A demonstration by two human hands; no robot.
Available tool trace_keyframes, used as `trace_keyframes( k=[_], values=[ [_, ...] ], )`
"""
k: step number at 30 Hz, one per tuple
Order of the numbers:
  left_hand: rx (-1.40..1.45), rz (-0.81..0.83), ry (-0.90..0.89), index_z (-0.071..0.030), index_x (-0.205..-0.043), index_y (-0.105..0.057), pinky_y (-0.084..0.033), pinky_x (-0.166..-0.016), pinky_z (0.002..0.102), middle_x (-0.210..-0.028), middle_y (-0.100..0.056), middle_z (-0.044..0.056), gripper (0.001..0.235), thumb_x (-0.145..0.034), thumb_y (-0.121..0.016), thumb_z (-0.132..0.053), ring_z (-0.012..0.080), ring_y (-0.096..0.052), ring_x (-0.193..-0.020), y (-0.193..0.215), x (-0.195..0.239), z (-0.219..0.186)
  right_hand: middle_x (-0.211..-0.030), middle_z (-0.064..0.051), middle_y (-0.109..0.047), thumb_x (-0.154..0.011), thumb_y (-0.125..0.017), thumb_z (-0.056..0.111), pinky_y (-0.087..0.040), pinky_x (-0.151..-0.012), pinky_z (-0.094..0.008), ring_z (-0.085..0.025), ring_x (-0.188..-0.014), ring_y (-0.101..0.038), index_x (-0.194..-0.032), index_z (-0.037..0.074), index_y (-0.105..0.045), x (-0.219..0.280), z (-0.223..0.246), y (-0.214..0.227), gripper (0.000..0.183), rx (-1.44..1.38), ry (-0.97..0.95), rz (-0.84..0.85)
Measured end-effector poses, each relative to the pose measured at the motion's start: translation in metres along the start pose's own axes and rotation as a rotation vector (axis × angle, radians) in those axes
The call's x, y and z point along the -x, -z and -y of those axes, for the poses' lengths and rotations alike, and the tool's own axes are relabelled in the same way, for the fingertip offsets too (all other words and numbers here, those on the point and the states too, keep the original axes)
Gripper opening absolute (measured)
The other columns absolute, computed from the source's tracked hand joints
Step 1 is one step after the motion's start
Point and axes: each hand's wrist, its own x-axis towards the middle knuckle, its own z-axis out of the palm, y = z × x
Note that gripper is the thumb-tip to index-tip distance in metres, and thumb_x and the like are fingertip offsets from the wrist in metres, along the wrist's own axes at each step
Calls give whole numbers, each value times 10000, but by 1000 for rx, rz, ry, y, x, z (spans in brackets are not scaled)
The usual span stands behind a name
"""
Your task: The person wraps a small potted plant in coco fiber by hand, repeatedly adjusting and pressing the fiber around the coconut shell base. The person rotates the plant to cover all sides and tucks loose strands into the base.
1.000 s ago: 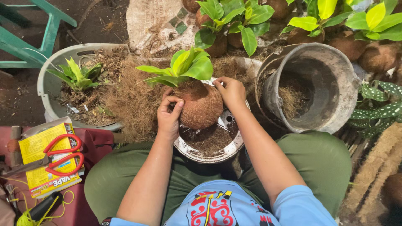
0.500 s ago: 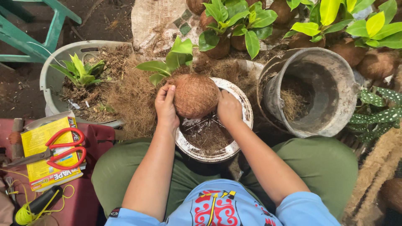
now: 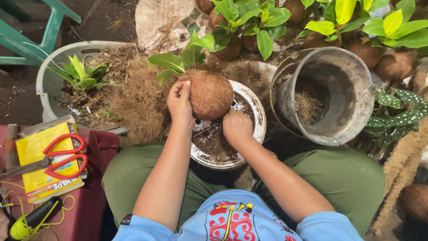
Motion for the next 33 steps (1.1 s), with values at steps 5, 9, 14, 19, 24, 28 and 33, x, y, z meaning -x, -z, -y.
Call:
trace_keyframes(
  k=[5, 9, 14, 19, 24, 28, 33],
  values=[
    [44, -105, 39, -58, -900, -665, -522, -798, 304, -891, -690, 31, 116, -949, -715, -150, 136, -619, -831, -6, -15, 0, -799, -108, -660, -808, -663, 126, -570, -656, -439, -310, -767, -685, -705, 60, -690, -16, -10, 17, 125, -224, -40, -62],
    [42, -151, 18, -33, -884, -657, -499, -793, 295, -872, -683, 50, 151, -956, -737, -139, 143, -601, -818, -7, -28, 5, -816, -116, -674, -884, -682, 208, -555, -697, -480, -349, -784, -680, -785, 71, -706, -22, -10, 38, 171, -330, -100, 14],
    [23, -152, 38, -30, -879, -675, -511, -764, 291, -858, -686, 46, 130, -936, -729, -133, 136, -611, -792, -4, -29, 10, -856, -129, -717, -892, -665, 265, -544, -712, -513, -379, -796, -691, -878, 105, -702, -14, -16, 66, 165, -349, -145, 324],
    [17, -127, -3, -22, -887, -674, -511, -752, 286, -862, -682, 56, 130, -941, -737, -121, 138, -609, -784, 0, -29, 11, -824, -104, -736, -852, -654, 276, -548, -728, -511, -369, -832, -695, -868, 141, -693, 7, -33, 100, 142, -310, -1, 542],
    [21, -87, -37, -19, -895, -687, -537, -796, 282, -901, -712, 60, 108, -928, -734, -110, 139, -647, -826, 3, -28, 12, -824, -124, -728, -888, -626, 282, -532, -730, -500, -360, -825, -699, -1001, 167, -680, 20, -55, 117, 170, -417, 68, 761],
    [14, -103, -8, -22, -887, -669, -547, -792, 297, -907, -714, 76, 122, -934, -732, -114, 149, -653, -823, 2, -27, 10, -893, -118, -748, -921, -573, 200, -549, -724, -481, -363, -859, -708, -985, 147, -696, 23, -53, 105, 148, -635, -27, 526],
    [-18, -135, 9, -11, -893, -655, -546, -778, 303, -909, -703, 85, 138, -952, -727, -113, 152, -645, -813, 0, -23, 6, -915, -153, -729, -957, -570, 236, -534, -743, -518, -390, -875, -690, -1033, 141, -698, 31, -30, 97, 177, -412, -184, 543]
  ],
)
